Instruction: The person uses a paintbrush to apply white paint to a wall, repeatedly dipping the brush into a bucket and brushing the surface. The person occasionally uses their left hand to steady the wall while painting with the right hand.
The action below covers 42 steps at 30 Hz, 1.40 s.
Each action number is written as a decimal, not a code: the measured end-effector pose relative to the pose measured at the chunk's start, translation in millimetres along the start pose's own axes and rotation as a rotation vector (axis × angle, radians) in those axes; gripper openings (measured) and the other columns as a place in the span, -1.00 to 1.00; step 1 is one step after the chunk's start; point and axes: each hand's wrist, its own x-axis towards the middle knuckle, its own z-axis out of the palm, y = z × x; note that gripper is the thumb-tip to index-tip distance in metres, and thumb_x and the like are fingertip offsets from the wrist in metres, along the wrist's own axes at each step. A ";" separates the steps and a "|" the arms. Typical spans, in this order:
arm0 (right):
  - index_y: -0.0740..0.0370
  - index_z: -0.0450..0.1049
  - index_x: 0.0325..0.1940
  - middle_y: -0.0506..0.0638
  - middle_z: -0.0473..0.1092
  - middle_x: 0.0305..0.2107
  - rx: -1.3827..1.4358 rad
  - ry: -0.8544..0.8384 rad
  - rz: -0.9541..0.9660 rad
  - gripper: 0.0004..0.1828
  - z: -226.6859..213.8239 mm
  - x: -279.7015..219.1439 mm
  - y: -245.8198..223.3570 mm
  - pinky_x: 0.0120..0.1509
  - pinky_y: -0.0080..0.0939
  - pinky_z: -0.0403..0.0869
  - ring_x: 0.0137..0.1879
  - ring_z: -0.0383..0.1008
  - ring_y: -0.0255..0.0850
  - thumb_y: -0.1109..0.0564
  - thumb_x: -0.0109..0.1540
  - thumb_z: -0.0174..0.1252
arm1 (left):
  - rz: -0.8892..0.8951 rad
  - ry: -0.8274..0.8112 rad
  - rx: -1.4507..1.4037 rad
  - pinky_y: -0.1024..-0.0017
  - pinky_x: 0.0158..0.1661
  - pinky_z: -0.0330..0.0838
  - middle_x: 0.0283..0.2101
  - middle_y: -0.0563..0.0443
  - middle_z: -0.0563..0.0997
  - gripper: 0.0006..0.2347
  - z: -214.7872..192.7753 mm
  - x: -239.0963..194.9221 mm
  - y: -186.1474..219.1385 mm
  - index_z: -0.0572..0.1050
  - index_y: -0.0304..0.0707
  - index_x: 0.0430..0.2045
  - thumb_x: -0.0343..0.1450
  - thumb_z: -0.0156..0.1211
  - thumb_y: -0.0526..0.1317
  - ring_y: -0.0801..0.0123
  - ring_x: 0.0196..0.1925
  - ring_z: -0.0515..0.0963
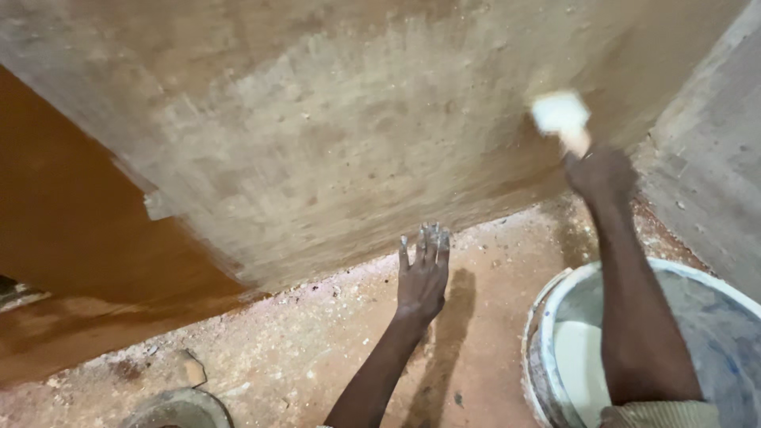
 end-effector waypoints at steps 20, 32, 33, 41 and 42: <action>0.12 0.60 0.13 0.16 0.53 0.10 -0.437 -0.544 -0.083 -0.46 80.5 7.3 65.9 0.28 0.13 0.48 0.20 0.56 0.07 -0.18 0.18 0.13 | -0.005 -0.054 0.018 -0.20 0.42 -0.29 0.54 -0.29 -0.08 -0.16 20.1 9.0 23.4 -0.12 -0.36 0.44 0.25 0.28 -0.32 -0.02 0.58 -0.15; 0.34 0.51 -0.07 0.06 0.51 -0.31 0.512 0.392 -0.344 -0.66 -116.8 -18.4 -31.8 -0.26 -0.03 0.47 -0.31 0.51 -0.19 -0.04 0.48 0.16 | -0.095 -0.099 0.047 -0.20 0.43 -0.32 0.53 -0.32 -0.08 -0.16 20.2 12.3 6.8 -0.16 -0.40 0.45 0.26 0.20 -0.35 -0.02 0.58 -0.14; 0.34 0.52 -0.11 0.06 0.51 -0.28 0.557 0.423 -0.399 -0.65 -118.3 -20.4 -35.2 -0.22 -0.02 0.46 -0.27 0.52 -0.18 -0.03 0.53 0.14 | -0.097 -0.101 0.054 -0.20 0.43 -0.32 0.54 -0.31 -0.08 -0.15 21.7 12.0 6.4 -0.15 -0.40 0.45 0.25 0.21 -0.34 -0.03 0.58 -0.14; 0.26 0.54 0.09 0.29 0.55 -0.13 0.120 -0.271 -0.134 -0.46 25.3 -32.8 -19.6 0.06 0.16 0.51 -0.01 0.58 0.16 -0.21 0.23 0.22 | -0.092 -0.141 0.061 -0.19 0.43 -0.32 0.54 -0.31 -0.09 -0.15 20.3 12.7 9.9 -0.16 -0.40 0.45 0.26 0.23 -0.31 -0.04 0.58 -0.16; 0.21 0.56 0.10 0.29 0.54 -0.07 0.013 -0.359 -0.169 -0.45 43.1 -34.8 -7.5 0.15 0.15 0.50 0.06 0.56 0.17 -0.21 0.20 0.23 | -0.087 -0.124 0.074 -0.19 0.42 -0.32 0.53 -0.31 -0.09 -0.15 18.5 14.1 10.2 -0.16 -0.40 0.45 0.26 0.22 -0.31 -0.04 0.58 -0.15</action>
